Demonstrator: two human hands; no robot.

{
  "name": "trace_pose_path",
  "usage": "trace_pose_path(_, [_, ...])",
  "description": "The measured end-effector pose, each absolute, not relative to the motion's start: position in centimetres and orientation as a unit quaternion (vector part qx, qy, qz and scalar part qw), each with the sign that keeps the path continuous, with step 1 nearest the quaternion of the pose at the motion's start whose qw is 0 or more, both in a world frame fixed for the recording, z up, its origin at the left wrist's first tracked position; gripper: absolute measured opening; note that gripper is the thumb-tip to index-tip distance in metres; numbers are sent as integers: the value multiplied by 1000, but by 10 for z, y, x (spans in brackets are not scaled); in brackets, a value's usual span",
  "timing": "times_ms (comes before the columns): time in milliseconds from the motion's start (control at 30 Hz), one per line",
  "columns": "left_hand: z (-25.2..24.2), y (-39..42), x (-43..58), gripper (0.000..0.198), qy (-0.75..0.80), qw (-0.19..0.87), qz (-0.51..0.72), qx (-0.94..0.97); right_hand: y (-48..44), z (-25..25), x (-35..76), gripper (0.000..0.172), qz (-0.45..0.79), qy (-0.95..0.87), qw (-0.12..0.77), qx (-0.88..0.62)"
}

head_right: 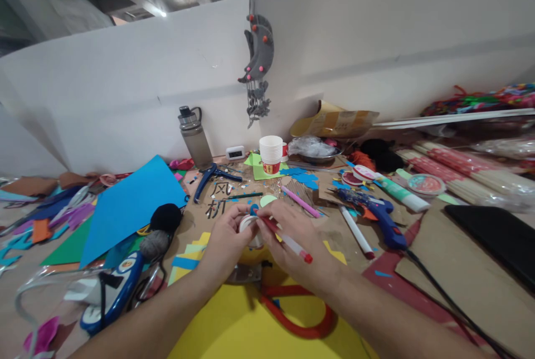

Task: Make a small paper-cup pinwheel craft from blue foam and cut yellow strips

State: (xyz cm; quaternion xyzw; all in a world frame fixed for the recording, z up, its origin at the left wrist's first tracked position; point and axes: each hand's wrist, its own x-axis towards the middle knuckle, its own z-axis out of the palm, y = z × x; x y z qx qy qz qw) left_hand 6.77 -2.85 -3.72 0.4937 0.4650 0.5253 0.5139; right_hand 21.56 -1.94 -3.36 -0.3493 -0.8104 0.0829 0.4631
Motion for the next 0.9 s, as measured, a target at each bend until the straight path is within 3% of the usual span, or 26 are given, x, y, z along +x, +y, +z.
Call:
trace_pose_path(500, [-36, -29, 68, 22, 469, 518, 524, 487, -20, -33, 215, 9, 77, -808, 472, -345])
trace_pose_path(900, [-30, -31, 67, 35, 461, 561, 525, 444, -18, -29, 217, 10, 73, -798, 460, -383])
